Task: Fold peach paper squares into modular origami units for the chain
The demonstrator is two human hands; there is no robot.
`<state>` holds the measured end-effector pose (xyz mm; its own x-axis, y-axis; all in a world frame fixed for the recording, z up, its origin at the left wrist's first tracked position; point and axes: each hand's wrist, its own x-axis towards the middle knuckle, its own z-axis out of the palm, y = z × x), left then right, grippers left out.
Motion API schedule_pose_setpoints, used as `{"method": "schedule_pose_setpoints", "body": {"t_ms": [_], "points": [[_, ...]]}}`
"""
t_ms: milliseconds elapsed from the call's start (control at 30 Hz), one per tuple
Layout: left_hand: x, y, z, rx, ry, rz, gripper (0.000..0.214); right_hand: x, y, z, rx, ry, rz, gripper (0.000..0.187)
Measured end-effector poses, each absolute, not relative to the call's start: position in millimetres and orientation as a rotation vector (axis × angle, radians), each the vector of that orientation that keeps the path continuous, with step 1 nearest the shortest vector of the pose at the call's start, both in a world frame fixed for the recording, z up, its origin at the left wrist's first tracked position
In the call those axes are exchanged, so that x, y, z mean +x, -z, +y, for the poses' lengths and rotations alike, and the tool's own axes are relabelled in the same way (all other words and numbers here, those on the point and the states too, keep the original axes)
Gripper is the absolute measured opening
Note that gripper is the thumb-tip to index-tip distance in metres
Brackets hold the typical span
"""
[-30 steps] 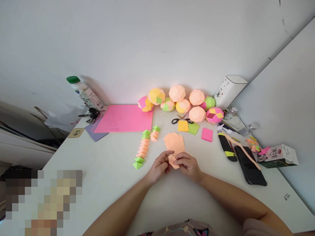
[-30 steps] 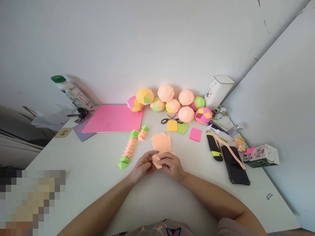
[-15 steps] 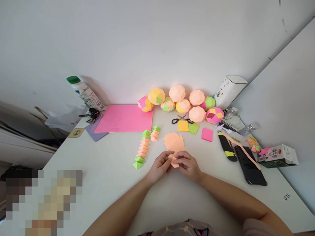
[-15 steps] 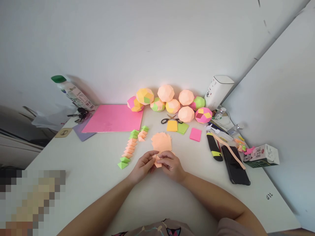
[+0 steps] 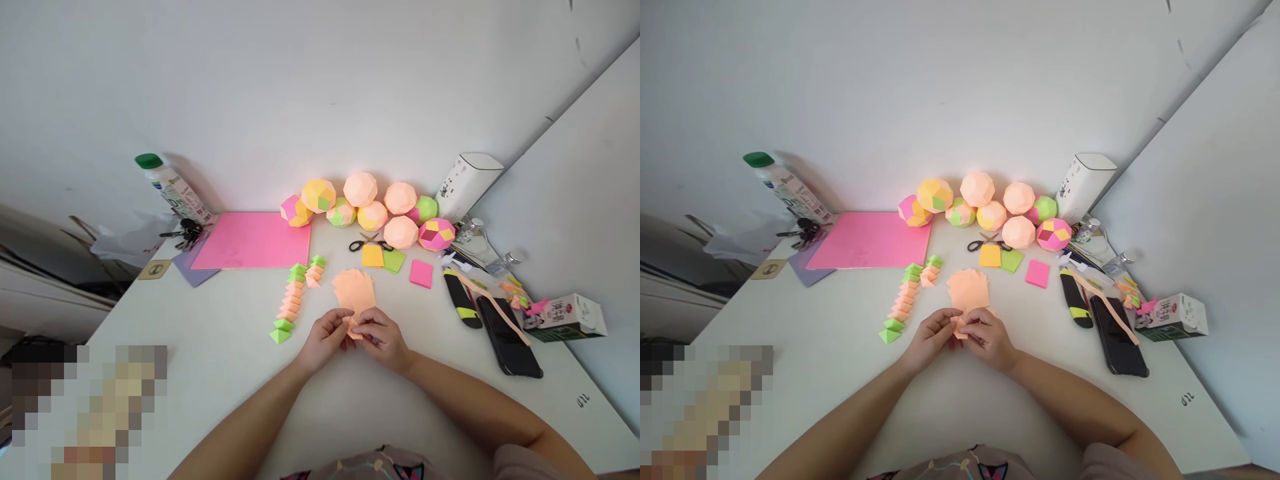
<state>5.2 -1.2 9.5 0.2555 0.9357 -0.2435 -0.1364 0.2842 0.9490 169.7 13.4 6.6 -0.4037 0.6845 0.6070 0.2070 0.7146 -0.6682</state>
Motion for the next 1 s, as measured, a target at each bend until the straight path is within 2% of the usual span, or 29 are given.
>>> {"method": "schedule_pose_setpoints", "body": {"t_ms": [1000], "points": [[2.8,-5.4,-0.3,0.993,-0.899,0.979,0.024,169.5,-2.5,15.5,-0.739,-0.701,-1.928,0.008]]}}
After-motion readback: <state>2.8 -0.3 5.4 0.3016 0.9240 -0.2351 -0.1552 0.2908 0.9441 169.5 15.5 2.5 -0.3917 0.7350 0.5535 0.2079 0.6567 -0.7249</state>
